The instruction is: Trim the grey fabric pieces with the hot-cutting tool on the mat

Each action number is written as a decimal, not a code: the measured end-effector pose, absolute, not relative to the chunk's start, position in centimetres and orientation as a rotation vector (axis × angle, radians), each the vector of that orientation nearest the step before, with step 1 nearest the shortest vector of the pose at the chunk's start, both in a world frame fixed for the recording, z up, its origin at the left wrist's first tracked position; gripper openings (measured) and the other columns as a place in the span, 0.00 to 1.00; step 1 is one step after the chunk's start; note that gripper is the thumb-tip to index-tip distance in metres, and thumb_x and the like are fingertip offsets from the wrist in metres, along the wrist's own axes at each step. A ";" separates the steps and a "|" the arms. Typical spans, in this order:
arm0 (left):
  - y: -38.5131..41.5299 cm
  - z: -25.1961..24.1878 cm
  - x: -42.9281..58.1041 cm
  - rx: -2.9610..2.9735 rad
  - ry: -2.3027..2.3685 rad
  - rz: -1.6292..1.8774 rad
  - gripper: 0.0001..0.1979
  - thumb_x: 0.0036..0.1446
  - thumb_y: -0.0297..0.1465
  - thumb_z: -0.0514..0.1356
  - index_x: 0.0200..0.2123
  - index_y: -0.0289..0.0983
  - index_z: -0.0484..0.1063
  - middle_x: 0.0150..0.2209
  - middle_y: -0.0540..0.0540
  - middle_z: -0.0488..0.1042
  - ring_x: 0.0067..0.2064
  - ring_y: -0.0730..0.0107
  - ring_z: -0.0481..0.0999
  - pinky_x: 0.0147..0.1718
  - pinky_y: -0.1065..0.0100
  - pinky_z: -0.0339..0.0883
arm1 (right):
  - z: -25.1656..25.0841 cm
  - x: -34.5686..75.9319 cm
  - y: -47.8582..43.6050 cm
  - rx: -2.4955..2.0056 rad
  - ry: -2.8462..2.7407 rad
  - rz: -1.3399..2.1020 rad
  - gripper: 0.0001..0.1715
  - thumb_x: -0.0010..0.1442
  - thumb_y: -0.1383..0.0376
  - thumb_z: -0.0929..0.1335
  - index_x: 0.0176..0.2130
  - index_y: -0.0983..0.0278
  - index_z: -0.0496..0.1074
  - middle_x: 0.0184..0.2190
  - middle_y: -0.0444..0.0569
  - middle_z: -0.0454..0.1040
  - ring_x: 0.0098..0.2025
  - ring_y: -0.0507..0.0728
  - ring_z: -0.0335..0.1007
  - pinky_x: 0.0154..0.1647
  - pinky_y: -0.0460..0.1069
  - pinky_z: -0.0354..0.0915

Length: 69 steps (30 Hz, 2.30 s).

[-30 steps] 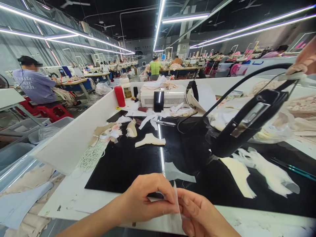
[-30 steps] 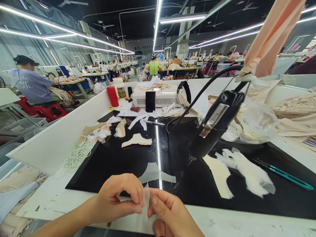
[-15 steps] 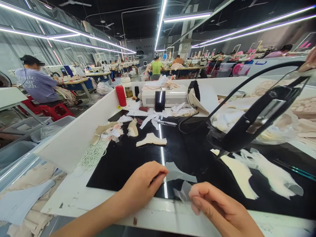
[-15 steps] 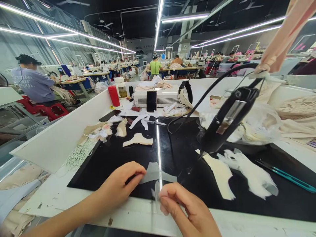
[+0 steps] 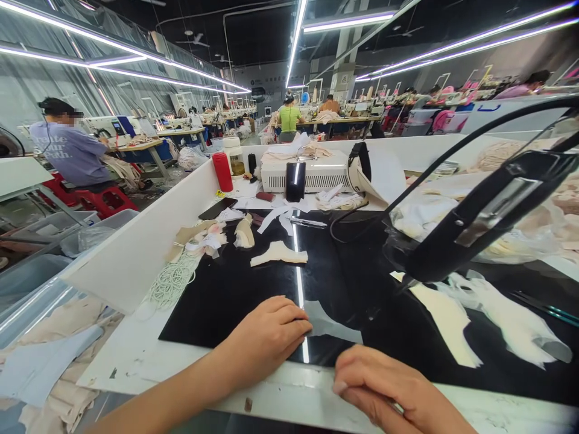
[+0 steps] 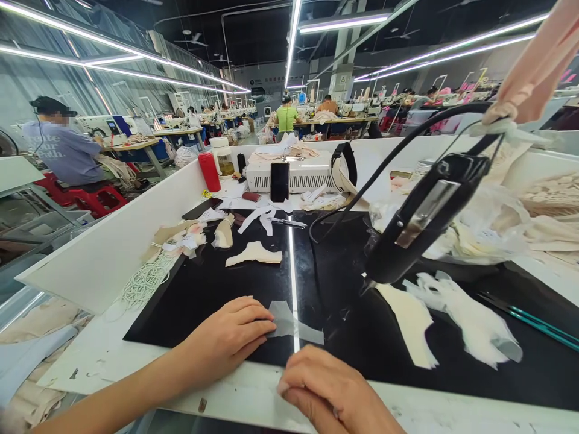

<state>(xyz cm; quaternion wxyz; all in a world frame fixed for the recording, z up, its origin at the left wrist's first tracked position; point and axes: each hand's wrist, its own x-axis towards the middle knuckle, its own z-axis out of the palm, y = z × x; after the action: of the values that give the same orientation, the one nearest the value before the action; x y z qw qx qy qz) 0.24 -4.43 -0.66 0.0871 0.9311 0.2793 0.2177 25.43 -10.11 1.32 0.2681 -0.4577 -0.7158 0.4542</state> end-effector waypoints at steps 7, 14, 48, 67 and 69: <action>-4.3 -0.8 0.5 2.699 0.872 0.585 0.13 0.74 0.28 0.59 0.58 0.34 0.75 0.50 0.39 0.81 0.53 0.55 0.80 0.64 0.51 0.69 | -1.7 26.2 -8.9 -1.413 -2.112 1.026 0.23 0.74 0.47 0.64 0.41 0.52 0.84 0.64 0.49 0.78 0.70 0.69 0.70 0.66 0.57 0.70; -4.5 -1.1 0.8 2.718 0.963 0.602 0.16 0.71 0.30 0.65 0.59 0.35 0.75 0.50 0.41 0.78 0.53 0.56 0.77 0.63 0.51 0.71 | -2.2 26.4 -8.9 -1.443 -2.252 0.978 0.23 0.77 0.51 0.61 0.44 0.54 0.82 0.68 0.47 0.75 0.75 0.66 0.63 0.68 0.57 0.70; -4.1 -0.2 -1.0 2.383 0.947 0.485 0.10 0.72 0.28 0.64 0.55 0.40 0.75 0.55 0.44 0.80 0.60 0.61 0.78 0.74 0.42 0.50 | -1.7 25.9 -9.0 -1.444 -2.290 0.944 0.23 0.78 0.54 0.60 0.43 0.55 0.81 0.69 0.46 0.73 0.73 0.64 0.66 0.70 0.55 0.68; -4.0 -0.2 -1.8 2.358 0.908 0.477 0.10 0.70 0.30 0.64 0.53 0.40 0.77 0.61 0.42 0.80 0.65 0.58 0.77 0.75 0.42 0.52 | -1.4 25.6 -9.2 -1.475 -2.231 0.935 0.25 0.77 0.52 0.60 0.40 0.56 0.82 0.66 0.49 0.77 0.71 0.68 0.69 0.69 0.60 0.70; -3.9 -0.2 -2.0 2.398 0.882 0.466 0.09 0.72 0.30 0.63 0.53 0.41 0.79 0.61 0.43 0.80 0.66 0.59 0.76 0.75 0.44 0.51 | -1.5 25.7 -9.1 -1.471 -2.233 0.931 0.26 0.77 0.51 0.59 0.40 0.56 0.81 0.65 0.50 0.77 0.71 0.68 0.69 0.69 0.60 0.70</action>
<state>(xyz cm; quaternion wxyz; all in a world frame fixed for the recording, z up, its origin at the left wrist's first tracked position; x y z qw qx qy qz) -2.04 -3.94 -0.23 0.2686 0.8894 0.3271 0.1727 25.75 -9.15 -1.52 0.1546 -0.5132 -0.7792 0.3249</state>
